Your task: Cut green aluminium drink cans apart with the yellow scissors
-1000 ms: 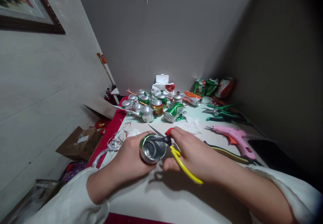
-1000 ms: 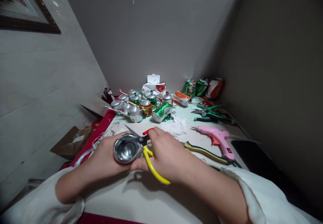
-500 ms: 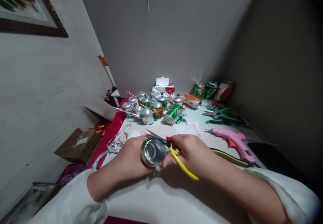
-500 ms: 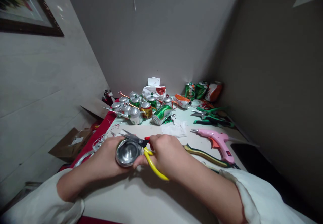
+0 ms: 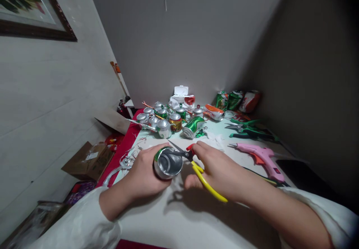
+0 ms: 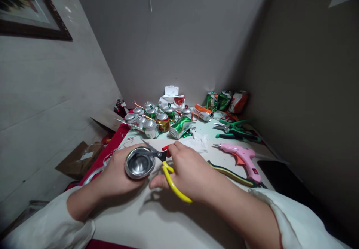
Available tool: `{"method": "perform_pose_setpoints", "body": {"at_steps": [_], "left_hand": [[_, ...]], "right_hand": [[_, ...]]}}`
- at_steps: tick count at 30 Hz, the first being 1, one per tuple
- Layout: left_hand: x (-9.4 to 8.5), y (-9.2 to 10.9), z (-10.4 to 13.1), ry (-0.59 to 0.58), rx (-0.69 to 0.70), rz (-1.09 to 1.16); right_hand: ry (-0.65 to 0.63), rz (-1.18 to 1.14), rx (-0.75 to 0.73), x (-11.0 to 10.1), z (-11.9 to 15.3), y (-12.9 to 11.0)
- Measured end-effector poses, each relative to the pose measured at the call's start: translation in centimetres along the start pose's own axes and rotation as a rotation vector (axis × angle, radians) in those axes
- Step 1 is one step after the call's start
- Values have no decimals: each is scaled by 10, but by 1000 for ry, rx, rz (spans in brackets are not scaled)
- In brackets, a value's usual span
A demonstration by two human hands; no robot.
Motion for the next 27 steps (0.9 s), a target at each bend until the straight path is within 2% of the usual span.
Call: {"method": "perform_pose_setpoints", "body": {"at_steps": [4,10,18,23,27], "left_hand": [[0,0,1,-1,-9,-8],[-3,-3,5,49,-31,-52],[-4,-1,5,73,-18,-61],[3,-2,6,-3,-61,10],[3,-3,7,-10,-56,22]], "right_hand": [[14,65,-3,4,2,-5],[64,76,-6,-2,4,-10],[49,116,18,1,3,-8],[14,143,36,5,0,-3],[49,103,5,4,-2,-2]]}}
Point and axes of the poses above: each hand's wrist, its own z-axis away from the middle knuckle, its own x-axis out of the palm, y = z × x, the point moved 10 cm from there along -z, towards the middle knuckle, and after that the axes turned 8 degrees about y, right-handed, at the moved point
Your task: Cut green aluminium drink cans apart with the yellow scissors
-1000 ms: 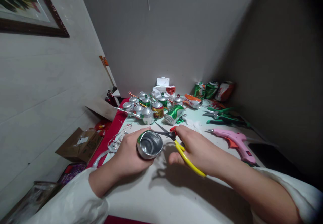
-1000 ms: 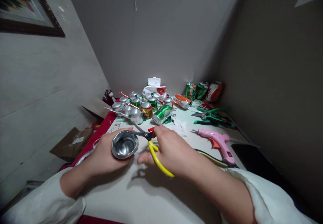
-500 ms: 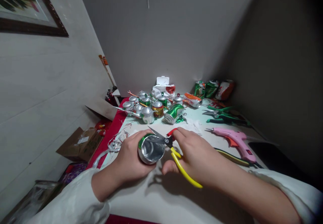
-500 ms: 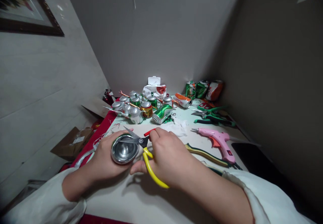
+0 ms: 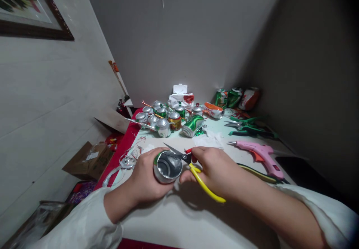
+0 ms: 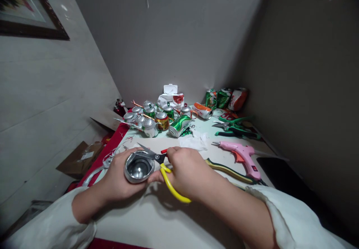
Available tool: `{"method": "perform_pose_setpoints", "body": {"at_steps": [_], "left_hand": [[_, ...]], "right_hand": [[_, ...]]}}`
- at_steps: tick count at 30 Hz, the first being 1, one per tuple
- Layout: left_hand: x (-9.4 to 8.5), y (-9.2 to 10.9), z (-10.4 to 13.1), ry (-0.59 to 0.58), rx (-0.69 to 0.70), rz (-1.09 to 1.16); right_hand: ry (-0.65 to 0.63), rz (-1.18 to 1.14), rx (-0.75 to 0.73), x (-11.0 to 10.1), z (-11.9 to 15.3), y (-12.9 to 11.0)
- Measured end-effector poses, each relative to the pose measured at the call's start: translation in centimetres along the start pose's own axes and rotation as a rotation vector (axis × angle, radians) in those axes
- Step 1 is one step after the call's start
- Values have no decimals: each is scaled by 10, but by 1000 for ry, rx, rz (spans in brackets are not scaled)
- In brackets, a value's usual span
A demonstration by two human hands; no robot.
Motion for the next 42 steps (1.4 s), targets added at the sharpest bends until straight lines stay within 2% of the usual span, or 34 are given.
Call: {"method": "perform_pose_setpoints", "body": {"at_steps": [5,9,14,18,25,32,42], "left_hand": [[-5,-3,1,42,31,-57],[-7,-1,-1,51,75,-62],[-14,-7,-3,119,28,-121],[-8,-4,-4,72,23,-114],[-4,2,-4,48,13,-83],[-2,-4,-3,43,1,-108],[-4,-6,-1,41,16,-24]], "right_hand": [[16,-100,-53,7,-1,1],[78,-96,-80,-2,-3,1],[46,-107,-51,-10,-1,0],[11,-59,-55,-7,2,-3],[30,-4,-58,-7,3,-6],[-41,-31,43,6,0,4],[40,-130,6,6,1,6]]}}
Point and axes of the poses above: each hand's wrist, its own z-axis away from the middle knuckle, its own x-axis out of the palm, y = z × x, the point moved 10 cm from there along -z, towards the middle knuckle, and after that the axes turned 8 degrees about y, right-handed, at the moved point
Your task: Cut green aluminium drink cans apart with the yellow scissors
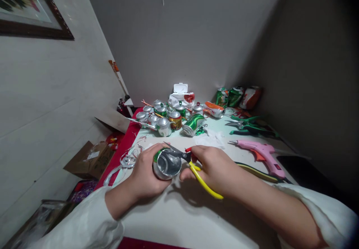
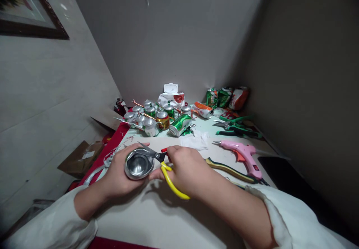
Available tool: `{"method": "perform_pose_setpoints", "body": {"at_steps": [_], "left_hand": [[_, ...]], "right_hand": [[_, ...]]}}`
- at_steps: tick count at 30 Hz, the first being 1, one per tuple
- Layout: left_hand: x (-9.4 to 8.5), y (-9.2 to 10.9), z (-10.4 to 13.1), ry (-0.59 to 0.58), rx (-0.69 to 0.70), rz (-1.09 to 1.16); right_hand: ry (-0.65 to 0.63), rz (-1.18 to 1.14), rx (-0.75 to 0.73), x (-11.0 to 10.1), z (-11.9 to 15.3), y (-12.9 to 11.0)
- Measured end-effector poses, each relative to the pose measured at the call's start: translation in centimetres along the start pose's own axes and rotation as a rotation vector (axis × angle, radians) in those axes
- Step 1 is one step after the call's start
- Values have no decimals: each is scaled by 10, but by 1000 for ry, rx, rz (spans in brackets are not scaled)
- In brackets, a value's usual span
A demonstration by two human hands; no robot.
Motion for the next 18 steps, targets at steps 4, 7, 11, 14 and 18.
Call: {"method": "perform_pose_setpoints", "body": {"at_steps": [4,7,11,14,18], "left_hand": [[4,-3,0,-29,0,29],[4,-3,-1,-29,-7,29],[-1,-1,-2,6,-7,19],[0,-1,-1,-12,-22,17],[7,0,1,-53,-52,40]], "right_hand": [[5,37,-4,-1,-1,1],[26,25,-21,-4,-2,-1],[13,-44,-13,-5,-2,-1],[-25,-24,10,-2,-1,-1],[-40,59,-37,-1,1,-10]]}}
Point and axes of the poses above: each hand's wrist, its own z-axis away from the middle knuckle, its own x-axis out of the palm, y = z × x, the point moved 10 cm from there along -z, towards the middle knuckle, and after that the axes turned 8 degrees about y, right-handed, at the moved point
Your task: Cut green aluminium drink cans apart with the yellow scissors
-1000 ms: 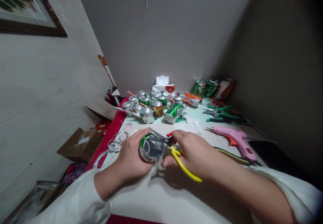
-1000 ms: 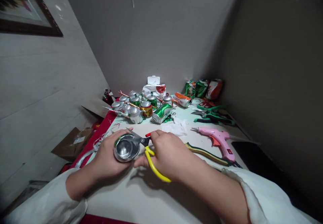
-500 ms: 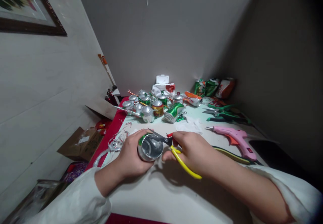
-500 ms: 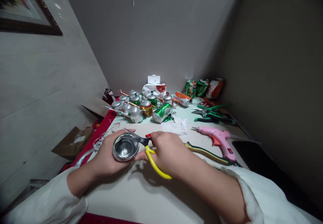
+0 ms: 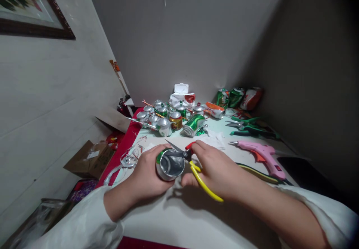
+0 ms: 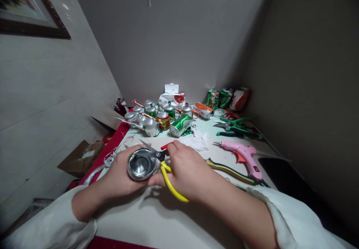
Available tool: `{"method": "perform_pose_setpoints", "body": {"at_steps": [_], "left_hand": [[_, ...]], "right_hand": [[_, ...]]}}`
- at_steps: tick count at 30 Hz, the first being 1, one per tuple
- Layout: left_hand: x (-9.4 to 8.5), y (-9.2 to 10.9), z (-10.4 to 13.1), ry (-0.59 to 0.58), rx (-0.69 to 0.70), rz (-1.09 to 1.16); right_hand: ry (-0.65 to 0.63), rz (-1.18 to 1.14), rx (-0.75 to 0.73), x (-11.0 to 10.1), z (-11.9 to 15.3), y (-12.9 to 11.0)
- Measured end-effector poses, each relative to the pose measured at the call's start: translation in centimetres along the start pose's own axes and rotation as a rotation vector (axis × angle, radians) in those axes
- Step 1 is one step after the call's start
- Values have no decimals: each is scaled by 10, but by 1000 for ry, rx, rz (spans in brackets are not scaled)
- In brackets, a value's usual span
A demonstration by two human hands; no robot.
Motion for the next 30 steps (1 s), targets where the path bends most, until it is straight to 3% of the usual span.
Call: {"method": "perform_pose_setpoints", "body": {"at_steps": [24,30], "left_hand": [[8,-5,-1,-82,-54,99],[1,-4,1,5,-10,107]], "right_hand": [[30,-75,49,11,-2,12],[72,-167,25,10,-2,9]]}}
Point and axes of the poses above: each hand's wrist, its own z-axis away from the middle knuckle, its own x-axis out of the palm, y = z × x, the point moved 10 cm from there along -z, towards the middle knuckle, and after that the axes turned 8 degrees about y, right-handed, at the moved point
